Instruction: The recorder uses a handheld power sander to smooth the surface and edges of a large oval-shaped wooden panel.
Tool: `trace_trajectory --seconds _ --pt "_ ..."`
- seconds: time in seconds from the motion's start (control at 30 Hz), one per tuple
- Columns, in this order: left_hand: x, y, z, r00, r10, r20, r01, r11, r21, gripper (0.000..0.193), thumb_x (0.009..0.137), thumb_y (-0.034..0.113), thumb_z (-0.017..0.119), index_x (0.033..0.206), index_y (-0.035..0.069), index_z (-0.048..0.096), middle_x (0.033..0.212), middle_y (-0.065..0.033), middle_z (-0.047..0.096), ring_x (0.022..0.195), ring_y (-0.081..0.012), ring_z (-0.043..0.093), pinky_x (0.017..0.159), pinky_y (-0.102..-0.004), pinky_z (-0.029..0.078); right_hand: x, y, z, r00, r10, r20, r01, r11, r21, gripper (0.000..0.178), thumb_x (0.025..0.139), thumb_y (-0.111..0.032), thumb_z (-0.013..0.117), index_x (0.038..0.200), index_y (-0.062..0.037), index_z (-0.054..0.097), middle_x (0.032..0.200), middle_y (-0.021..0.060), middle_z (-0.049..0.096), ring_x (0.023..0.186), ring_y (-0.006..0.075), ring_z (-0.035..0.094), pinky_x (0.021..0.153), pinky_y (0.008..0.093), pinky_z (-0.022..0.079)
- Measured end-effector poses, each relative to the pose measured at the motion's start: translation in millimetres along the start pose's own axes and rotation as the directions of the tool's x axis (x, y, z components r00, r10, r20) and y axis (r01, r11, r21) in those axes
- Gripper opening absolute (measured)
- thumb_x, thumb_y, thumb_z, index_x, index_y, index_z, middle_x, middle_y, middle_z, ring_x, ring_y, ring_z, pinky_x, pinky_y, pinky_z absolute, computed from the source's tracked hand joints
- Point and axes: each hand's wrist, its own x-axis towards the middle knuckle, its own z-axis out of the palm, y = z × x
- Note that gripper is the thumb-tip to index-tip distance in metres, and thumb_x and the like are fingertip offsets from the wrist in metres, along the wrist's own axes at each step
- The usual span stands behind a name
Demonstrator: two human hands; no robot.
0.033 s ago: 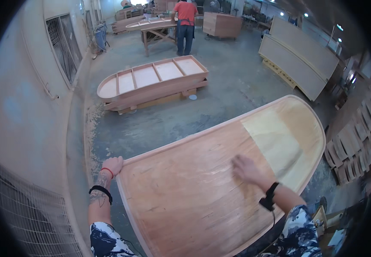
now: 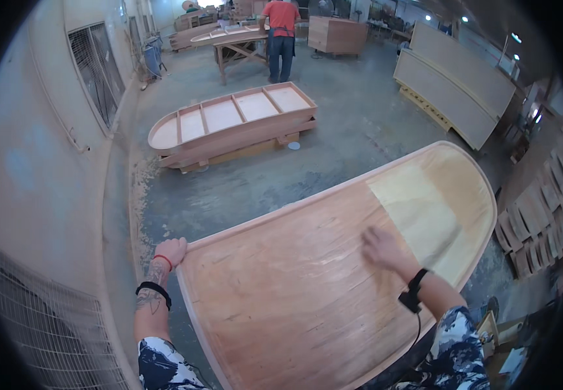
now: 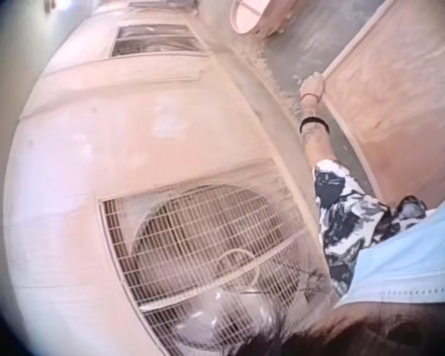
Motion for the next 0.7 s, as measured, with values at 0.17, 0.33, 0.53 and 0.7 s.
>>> trace_trajectory --seconds 0.17,0.33,0.53,0.7 --pt "-6.7 28.6 -21.3 0.972 -0.2 0.12 0.218 0.963 -0.158 0.046 0.097 0.028 0.028 0.095 0.001 0.065 0.105 -0.0237 0.068 0.096 -0.0412 0.065 0.087 -0.0503 0.05 14.2 59.1 14.8 0.928 0.304 -0.217 -0.284 0.951 0.121 0.059 0.098 -0.043 0.039 0.146 -0.0074 0.041 0.153 0.0225 0.031 0.145 0.0383 0.022 0.117 0.0526 0.018" --pt "2.9 45.7 -2.4 0.959 -0.283 0.009 0.283 0.958 -0.046 0.055 0.096 0.035 0.025 0.099 0.001 0.068 0.109 -0.0245 0.067 0.1 -0.0423 0.063 0.09 -0.0505 0.048 28.0 81.1 1.9 0.975 0.137 -0.173 -0.115 0.984 0.136 0.066 0.098 -0.047 0.039 0.15 -0.007 0.034 0.155 0.0245 0.027 0.147 0.0394 0.018 0.118 0.0518 0.013" --pt "53.6 188.6 -22.1 0.966 -0.238 -0.096 0.236 0.971 -0.032 0.043 0.097 0.029 0.03 0.098 0.005 0.066 0.102 -0.0227 0.069 0.1 -0.0413 0.065 0.086 -0.0513 0.05 37.7 83.7 -2.1 0.988 -0.021 -0.155 0.043 0.989 0.14 0.071 0.098 -0.051 0.034 0.15 -0.0033 0.032 0.156 0.0248 0.025 0.148 0.038 0.017 0.119 0.0523 0.008" --pt "122.8 360.7 -63.0 0.99 -0.037 -0.134 0.035 0.999 -0.02 0.032 0.097 0.025 0.037 0.097 0.008 0.064 0.103 -0.0192 0.069 0.093 -0.0391 0.067 0.077 -0.0513 0.053 31.0 87.4 -0.7 0.978 -0.013 -0.206 0.05 0.983 0.176 0.07 0.098 -0.05 0.033 0.15 -0.0026 0.033 0.155 0.0254 0.029 0.147 0.0384 0.018 0.119 0.0529 0.008"
